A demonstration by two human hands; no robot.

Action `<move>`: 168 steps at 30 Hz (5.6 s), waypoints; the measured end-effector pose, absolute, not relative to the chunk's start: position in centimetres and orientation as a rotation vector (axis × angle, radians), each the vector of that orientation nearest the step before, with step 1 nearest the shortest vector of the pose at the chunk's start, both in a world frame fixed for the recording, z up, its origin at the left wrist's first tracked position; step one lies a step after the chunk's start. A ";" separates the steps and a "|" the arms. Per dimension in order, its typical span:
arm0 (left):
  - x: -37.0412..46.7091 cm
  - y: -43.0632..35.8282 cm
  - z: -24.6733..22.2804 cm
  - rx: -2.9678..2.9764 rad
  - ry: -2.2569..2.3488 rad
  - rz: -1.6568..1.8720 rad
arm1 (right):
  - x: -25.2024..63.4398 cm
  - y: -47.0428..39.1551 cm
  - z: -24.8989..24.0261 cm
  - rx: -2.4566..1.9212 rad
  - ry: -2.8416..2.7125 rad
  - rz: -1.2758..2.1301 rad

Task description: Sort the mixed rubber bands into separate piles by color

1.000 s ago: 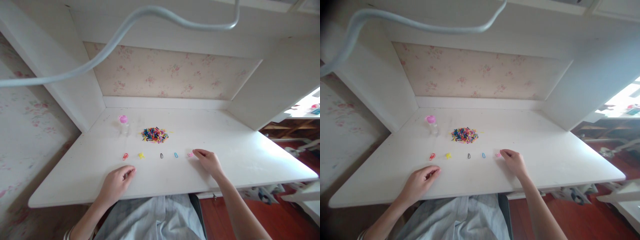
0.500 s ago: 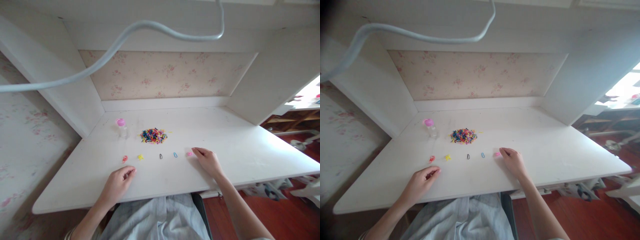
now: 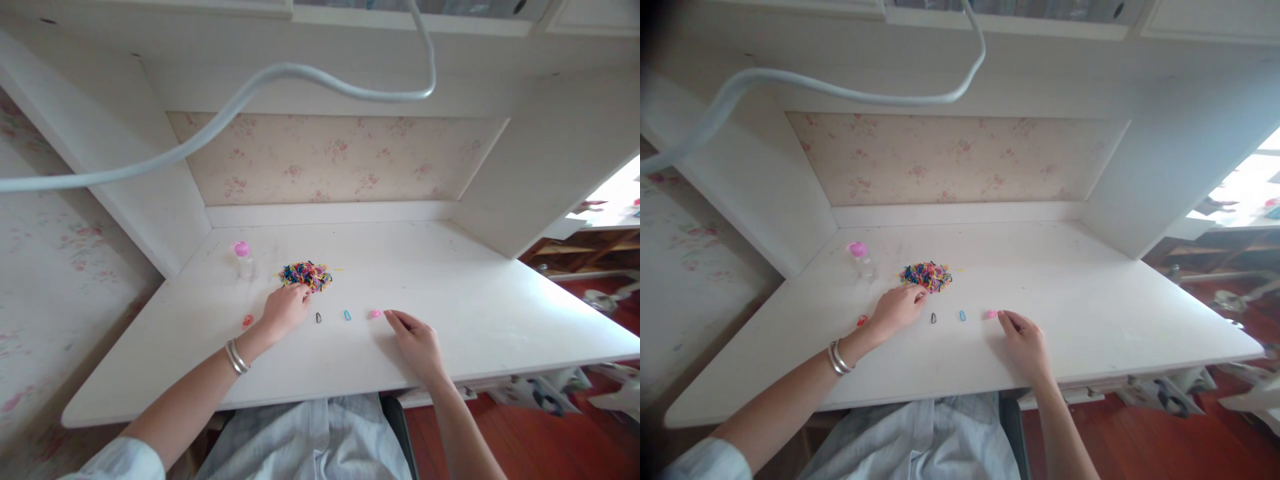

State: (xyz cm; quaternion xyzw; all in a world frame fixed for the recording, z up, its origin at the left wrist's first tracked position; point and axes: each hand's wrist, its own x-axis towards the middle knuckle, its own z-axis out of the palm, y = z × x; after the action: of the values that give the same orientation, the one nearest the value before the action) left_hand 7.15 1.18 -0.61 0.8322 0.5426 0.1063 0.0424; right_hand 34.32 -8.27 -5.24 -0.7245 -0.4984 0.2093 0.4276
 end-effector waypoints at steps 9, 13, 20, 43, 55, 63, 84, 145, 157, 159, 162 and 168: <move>8.5 3.3 -2.2 2.608 1.613 0.246 | 34.3 -8.4 -5.3 -1.784 -1.299 0.537; 8.3 3.7 -2.5 2.610 1.608 0.228 | 34.3 -8.4 -5.2 -1.772 -1.312 0.534; 7.6 4.6 -2.4 2.566 1.589 0.321 | 34.2 -8.4 -5.0 -1.773 -1.303 0.544; 4.6 6.0 -1.9 2.236 1.433 0.746 | 33.9 -8.4 -4.9 -1.799 -1.332 0.521; 4.6 3.9 -0.5 2.312 1.476 0.725 | 34.0 -8.3 -4.9 -1.813 -1.342 0.513; 6.2 -2.8 -1.0 2.510 1.594 0.481 | 34.0 -8.4 -4.9 -1.834 -1.364 0.515; 4.1 -4.4 -2.1 2.410 1.485 0.702 | 32.9 -9.0 -4.5 -1.844 -1.406 0.330; -5.1 -8.0 -5.2 2.219 1.613 0.935 | 20.6 0.1 -0.6 -2.232 -2.187 0.151; -5.0 -7.8 -5.1 2.299 1.605 0.930 | 20.6 0.5 -1.0 -2.210 -2.165 0.214; -4.9 -7.8 -5.0 2.310 1.606 0.933 | 20.3 0.7 -1.2 -2.212 -2.163 0.203; -4.9 -7.9 -5.0 2.324 1.608 0.931 | 20.2 0.6 -1.1 -2.223 -2.151 0.182; -4.9 -7.9 -5.1 2.309 1.616 0.904 | 22.2 -0.2 -0.1 -2.227 -2.107 0.165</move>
State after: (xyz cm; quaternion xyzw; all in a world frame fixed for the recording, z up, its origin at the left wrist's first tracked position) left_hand -4.91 -7.86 -5.08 0.7769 0.5437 0.3041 0.0911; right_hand 22.20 -0.20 -0.11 -0.7249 -0.6858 0.0536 0.0356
